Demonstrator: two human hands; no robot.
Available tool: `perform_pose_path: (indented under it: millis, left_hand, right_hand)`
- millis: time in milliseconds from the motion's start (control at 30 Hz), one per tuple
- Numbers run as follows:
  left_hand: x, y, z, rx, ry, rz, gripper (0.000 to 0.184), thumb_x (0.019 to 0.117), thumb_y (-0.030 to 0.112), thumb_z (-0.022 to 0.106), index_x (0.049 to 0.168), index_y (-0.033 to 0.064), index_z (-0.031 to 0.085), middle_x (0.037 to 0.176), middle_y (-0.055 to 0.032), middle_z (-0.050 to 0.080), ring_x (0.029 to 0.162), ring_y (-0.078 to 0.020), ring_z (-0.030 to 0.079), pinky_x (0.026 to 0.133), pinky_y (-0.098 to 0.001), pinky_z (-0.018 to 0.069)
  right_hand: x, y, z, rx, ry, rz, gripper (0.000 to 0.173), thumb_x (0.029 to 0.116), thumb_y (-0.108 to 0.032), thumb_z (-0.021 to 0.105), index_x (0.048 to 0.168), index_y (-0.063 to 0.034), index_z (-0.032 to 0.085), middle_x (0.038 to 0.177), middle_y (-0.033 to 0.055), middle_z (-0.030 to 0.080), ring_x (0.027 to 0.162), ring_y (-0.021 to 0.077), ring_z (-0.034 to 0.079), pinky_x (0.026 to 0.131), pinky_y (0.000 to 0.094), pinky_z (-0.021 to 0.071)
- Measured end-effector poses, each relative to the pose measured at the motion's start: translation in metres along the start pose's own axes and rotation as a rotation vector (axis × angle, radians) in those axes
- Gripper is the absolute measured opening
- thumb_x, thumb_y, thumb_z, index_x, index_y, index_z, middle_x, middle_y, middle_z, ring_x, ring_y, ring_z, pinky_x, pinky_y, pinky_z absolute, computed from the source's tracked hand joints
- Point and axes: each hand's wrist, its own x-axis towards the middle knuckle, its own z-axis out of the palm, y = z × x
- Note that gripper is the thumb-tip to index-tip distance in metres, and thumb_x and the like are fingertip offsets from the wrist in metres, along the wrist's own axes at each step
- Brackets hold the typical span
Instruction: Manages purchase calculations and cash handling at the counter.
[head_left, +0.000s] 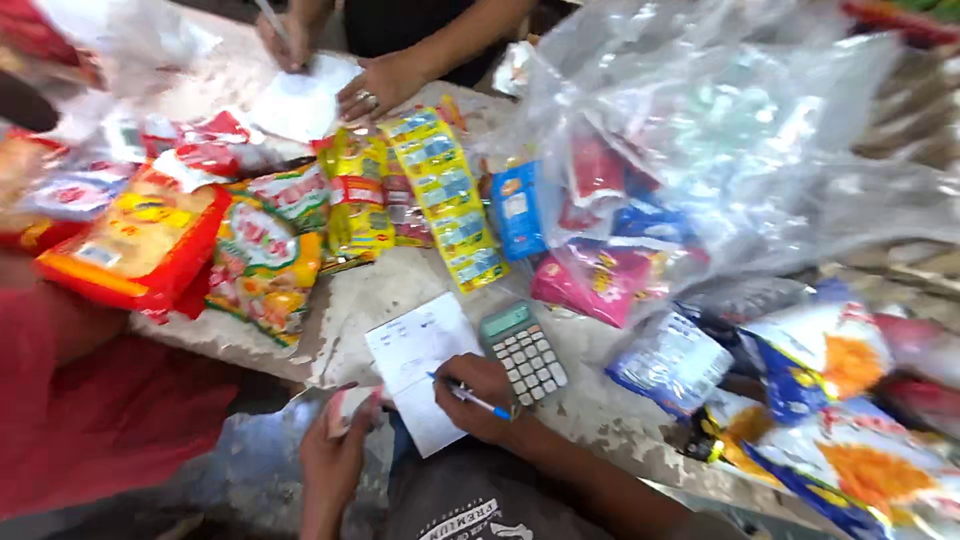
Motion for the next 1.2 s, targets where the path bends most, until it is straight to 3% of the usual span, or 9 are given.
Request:
perform_pose_path:
  millis: [133,267,367,433,500,600,833,1000,1200]
  left_hand:
    - [-0.013,0.004,-0.012,-0.469,0.076,-0.398,0.023,0.1088,0.015,0.042,0.125,0.0005,0.049,0.084,-0.0014,0.073,0.068,-0.0114,0.072,0.064,-0.0297,0.0636]
    - [-0.013,-0.004,-0.024,-0.863,-0.034,-0.53,0.053,0.1101,0.042,0.016,0.109,0.009,0.057,0.085,-0.0057,0.074,0.072,-0.0159,0.073,0.065,-0.0322,0.063]
    - [-0.016,-0.021,-0.025,-1.088,-0.133,-0.413,0.031,0.0996,0.037,0.052,0.109,0.0113,0.067,0.093,-0.0077,0.075,0.081,-0.0182,0.073,0.074,-0.036,0.0632]
    - [-0.015,-0.024,-0.022,-1.122,-0.164,-0.392,0.024,0.0884,0.024,0.066,0.108,0.0113,0.071,0.096,-0.0079,0.075,0.085,-0.0178,0.074,0.077,-0.0359,0.0631]
    - [-0.011,-0.018,-0.014,-1.068,-0.147,-0.413,0.02,0.0934,0.016,0.051,0.105,0.0087,0.066,0.094,-0.0087,0.074,0.083,-0.0168,0.074,0.074,-0.0335,0.0635]
    - [0.002,-0.004,-0.005,-0.958,-0.097,-0.441,0.033,0.1084,0.02,0.031,0.118,0.0034,0.057,0.099,-0.0121,0.074,0.085,-0.0209,0.074,0.075,-0.0371,0.0643]
    - [0.023,0.03,0.015,-0.405,-0.105,-0.292,0.023,0.1072,0.014,0.047,0.118,-0.0033,0.058,0.083,-0.0058,0.073,0.07,-0.0142,0.071,0.067,-0.0304,0.0616]
    - [0.025,0.015,0.021,-0.415,-0.175,-0.302,0.025,0.1067,0.017,0.05,0.116,-0.0032,0.061,0.081,-0.0082,0.072,0.068,-0.0172,0.071,0.066,-0.0336,0.0619]
    - [0.029,0.01,0.019,-0.351,-0.211,-0.278,0.024,0.1057,0.017,0.052,0.115,-0.0017,0.064,0.08,-0.006,0.072,0.065,-0.0141,0.07,0.062,-0.0306,0.0615]
  right_hand:
    - [-0.019,-0.005,-0.029,0.037,0.098,0.034,0.012,0.0884,-0.008,0.067,0.093,0.0011,0.073,0.083,0.0092,0.072,0.076,0.0125,0.069,0.071,0.0275,0.0585]
    - [-0.027,0.01,-0.083,-0.159,0.309,0.115,0.022,0.0943,-0.01,0.064,0.109,0.004,0.073,0.097,0.0116,0.073,0.087,0.0123,0.07,0.08,0.0276,0.0594]
    - [-0.034,0.029,-0.123,-0.252,0.292,0.085,0.026,0.0979,-0.007,0.059,0.12,0.0005,0.071,0.117,0.0134,0.071,0.111,0.0216,0.066,0.099,0.0396,0.0536]
    - [-0.044,0.041,-0.132,-0.258,0.247,0.093,0.025,0.0988,-0.006,0.057,0.117,-0.0035,0.074,0.114,0.0101,0.072,0.111,0.0214,0.066,0.098,0.0394,0.055]
    - [-0.049,0.042,-0.13,-0.22,0.193,0.094,0.024,0.0999,-0.01,0.057,0.115,-0.0033,0.075,0.109,0.0081,0.075,0.105,0.0193,0.069,0.095,0.0377,0.0578]
    - [-0.034,0.016,-0.103,-0.047,-0.007,0.102,0.053,0.1083,-0.041,0.043,0.131,0.001,0.066,0.115,0.014,0.071,0.106,0.0179,0.067,0.095,0.0366,0.0558]
    - [0.019,0.004,0.006,0.341,-0.05,0.164,0.017,0.0897,-0.003,0.066,0.104,0.0053,0.072,0.085,0.0063,0.072,0.074,0.006,0.067,0.07,0.0224,0.0575]
    - [0.024,0.013,0.018,0.196,0.006,0.191,0.005,0.0825,-0.004,0.068,0.083,0.0011,0.071,0.068,0.0003,0.067,0.06,-0.0004,0.06,0.055,0.0164,0.0508]
    - [0.017,0.02,0.018,0.016,-0.035,0.124,0.012,0.0846,-0.008,0.064,0.076,-0.0018,0.071,0.064,-0.0004,0.064,0.058,-0.001,0.058,0.054,0.016,0.0481]
